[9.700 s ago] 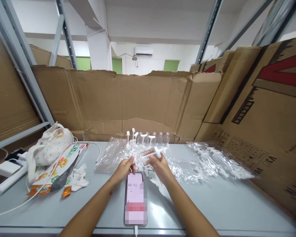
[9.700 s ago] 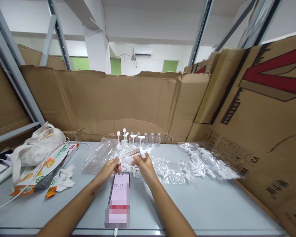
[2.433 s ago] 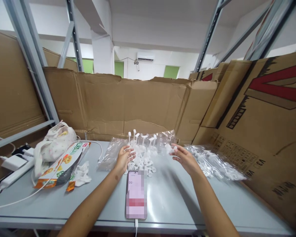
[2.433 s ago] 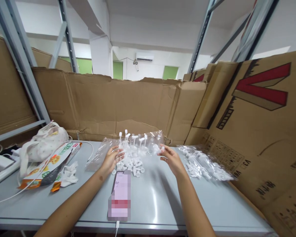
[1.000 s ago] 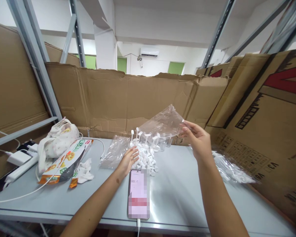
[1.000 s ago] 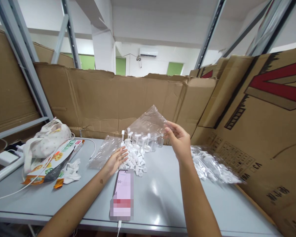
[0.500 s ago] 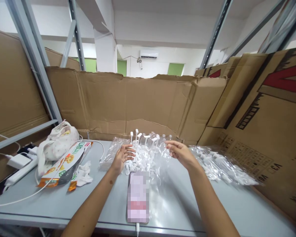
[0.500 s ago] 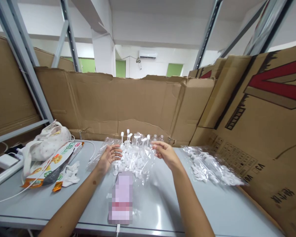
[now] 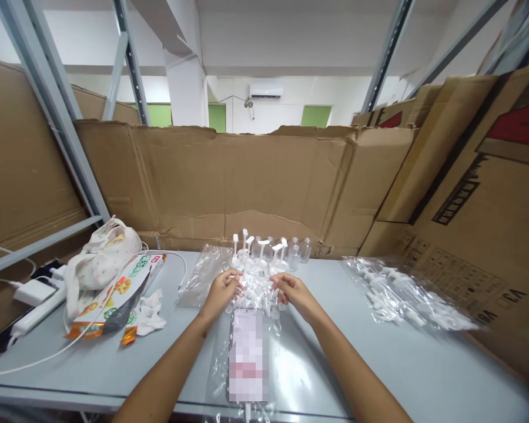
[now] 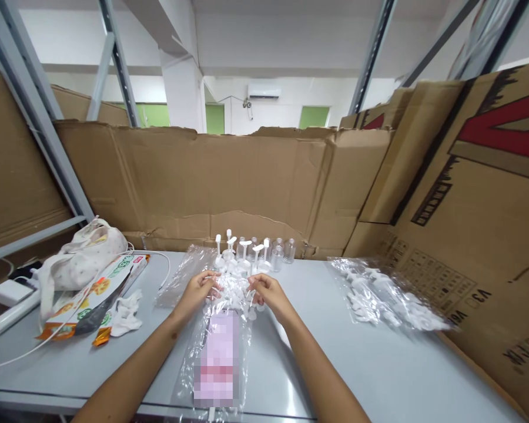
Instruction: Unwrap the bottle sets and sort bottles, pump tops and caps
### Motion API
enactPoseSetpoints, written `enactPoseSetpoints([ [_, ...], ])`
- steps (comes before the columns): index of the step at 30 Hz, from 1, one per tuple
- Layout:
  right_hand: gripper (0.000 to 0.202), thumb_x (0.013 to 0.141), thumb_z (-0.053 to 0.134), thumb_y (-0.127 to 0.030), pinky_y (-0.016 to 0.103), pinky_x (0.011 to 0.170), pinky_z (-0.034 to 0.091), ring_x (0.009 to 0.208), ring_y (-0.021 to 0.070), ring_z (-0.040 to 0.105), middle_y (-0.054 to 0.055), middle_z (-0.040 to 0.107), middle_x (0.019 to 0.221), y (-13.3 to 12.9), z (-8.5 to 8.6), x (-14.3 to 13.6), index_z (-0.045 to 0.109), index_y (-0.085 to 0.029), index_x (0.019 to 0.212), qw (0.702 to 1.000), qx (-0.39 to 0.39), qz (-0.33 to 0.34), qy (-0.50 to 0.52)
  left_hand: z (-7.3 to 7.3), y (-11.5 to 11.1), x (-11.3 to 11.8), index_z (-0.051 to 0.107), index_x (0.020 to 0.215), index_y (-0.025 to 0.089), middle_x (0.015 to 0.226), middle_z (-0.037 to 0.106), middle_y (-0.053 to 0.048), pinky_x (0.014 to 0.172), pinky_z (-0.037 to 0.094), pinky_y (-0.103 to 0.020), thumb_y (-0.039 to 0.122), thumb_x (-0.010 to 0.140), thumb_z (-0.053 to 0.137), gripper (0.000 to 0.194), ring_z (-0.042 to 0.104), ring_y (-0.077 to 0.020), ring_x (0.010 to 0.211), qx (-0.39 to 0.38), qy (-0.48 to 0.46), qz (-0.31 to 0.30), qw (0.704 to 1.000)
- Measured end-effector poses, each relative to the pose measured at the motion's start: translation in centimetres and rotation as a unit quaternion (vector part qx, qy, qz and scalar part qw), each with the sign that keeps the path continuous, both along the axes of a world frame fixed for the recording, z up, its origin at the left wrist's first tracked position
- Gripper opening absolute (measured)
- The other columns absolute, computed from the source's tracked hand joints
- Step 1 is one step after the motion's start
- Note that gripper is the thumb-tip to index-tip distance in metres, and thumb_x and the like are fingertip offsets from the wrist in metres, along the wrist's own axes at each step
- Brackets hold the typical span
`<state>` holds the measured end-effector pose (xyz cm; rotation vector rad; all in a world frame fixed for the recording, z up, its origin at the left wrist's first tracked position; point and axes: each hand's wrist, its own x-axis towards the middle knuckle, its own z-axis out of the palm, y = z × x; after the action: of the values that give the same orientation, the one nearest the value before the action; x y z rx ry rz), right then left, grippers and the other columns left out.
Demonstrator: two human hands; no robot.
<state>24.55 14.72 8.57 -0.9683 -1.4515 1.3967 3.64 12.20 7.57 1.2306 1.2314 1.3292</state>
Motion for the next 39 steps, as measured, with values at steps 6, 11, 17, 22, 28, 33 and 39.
enactPoseSetpoints([
  [6, 0.035, 0.062, 0.068, -0.048, 0.024, 0.042, 0.034, 0.038, 0.0095, 0.045, -0.003, 0.053, 0.044, 1.1, -1.3, 0.6, 0.051, -0.018, 0.055, 0.999, 0.003, -0.043, -0.007, -0.8, 0.4, -0.3, 0.058, 0.086, 0.016, 0.065, 0.066, -0.003, 0.05, 0.042, -0.022, 0.037, 0.075, 0.054, 0.024, 0.061, -0.0137, 0.053, 0.015, 0.032, 0.028, 0.999],
  [11, 0.036, 0.06, 0.069, -0.05, 0.024, 0.043, 0.034, 0.038, 0.0098, 0.044, -0.004, 0.051, 0.042, 1.6, -1.6, 1.1, 0.051, -0.019, 0.056, 0.998, 0.014, -0.058, -0.002, -1.2, 0.8, -0.5, 0.057, 0.089, 0.015, 0.065, 0.066, -0.004, 0.051, 0.042, -0.022, 0.046, 0.073, 0.057, 0.035, 0.06, -0.013, 0.051, 0.013, 0.004, 0.016, 1.0],
  [17, 0.035, 0.062, 0.068, -0.05, 0.024, 0.044, 0.036, 0.04, 0.0103, 0.045, -0.004, 0.051, 0.044, 1.1, -1.6, 0.6, 0.053, -0.019, 0.059, 0.999, 0.035, -0.029, -0.003, -0.9, 0.6, -0.4, 0.055, 0.072, 0.015, 0.049, 0.052, 0.004, 0.047, 0.036, -0.02, 0.038, 0.064, 0.069, 0.027, 0.049, -0.0087, 0.044, 0.043, -0.004, -0.008, 0.999],
  [22, 0.035, 0.063, 0.067, -0.052, 0.025, 0.043, 0.035, 0.038, 0.0107, 0.044, -0.003, 0.051, 0.042, 1.4, -1.6, 0.6, 0.054, -0.019, 0.059, 0.998, 0.056, -0.04, -0.012, -1.2, 0.7, -0.6, 0.06, 0.073, 0.016, 0.054, 0.056, 0.002, 0.05, 0.038, -0.021, 0.033, 0.064, 0.068, 0.021, 0.051, -0.011, 0.051, 0.062, 0.039, 0.024, 0.997],
  [28, 0.034, 0.067, 0.065, -0.05, 0.025, 0.046, 0.039, 0.046, 0.0122, 0.052, -0.003, 0.056, 0.055, 0.9, -1.0, 0.9, 0.059, -0.019, 0.079, 0.998, 0.053, -0.017, 0.021, -0.6, 0.5, -0.7, 0.059, 0.074, 0.017, 0.06, 0.054, 0.002, 0.052, 0.04, -0.021, 0.033, 0.069, 0.063, 0.017, 0.049, -0.0105, 0.054, 0.114, 0.043, 0.058, 0.991],
  [33, 0.032, 0.07, 0.063, -0.049, 0.024, 0.046, 0.039, 0.047, 0.0117, 0.054, -0.001, 0.059, 0.058, 0.1, -0.9, 0.7, 0.058, -0.017, 0.072, 0.996, 0.048, 0.076, -0.019, 0.7, -0.2, -0.4, 0.055, 0.072, 0.018, 0.063, 0.053, 0.001, 0.052, 0.039, -0.019, 0.038, 0.071, 0.063, 0.022, 0.049, -0.0108, 0.058, 0.118, -0.002, 0.049, 0.992],
  [39, 0.033, 0.07, 0.062, -0.05, 0.024, 0.045, 0.039, 0.046, 0.0119, 0.055, -0.002, 0.057, 0.055, 0.2, -1.4, 0.3, 0.057, -0.017, 0.071, 0.993, 0.066, 0.087, -0.038, 1.0, -0.6, -0.3, 0.058, 0.069, 0.018, 0.062, 0.053, 0.002, 0.055, 0.037, -0.02, 0.037, 0.074, 0.059, 0.02, 0.048, -0.0107, 0.059, 0.161, 0.059, 0.093, 0.981],
])
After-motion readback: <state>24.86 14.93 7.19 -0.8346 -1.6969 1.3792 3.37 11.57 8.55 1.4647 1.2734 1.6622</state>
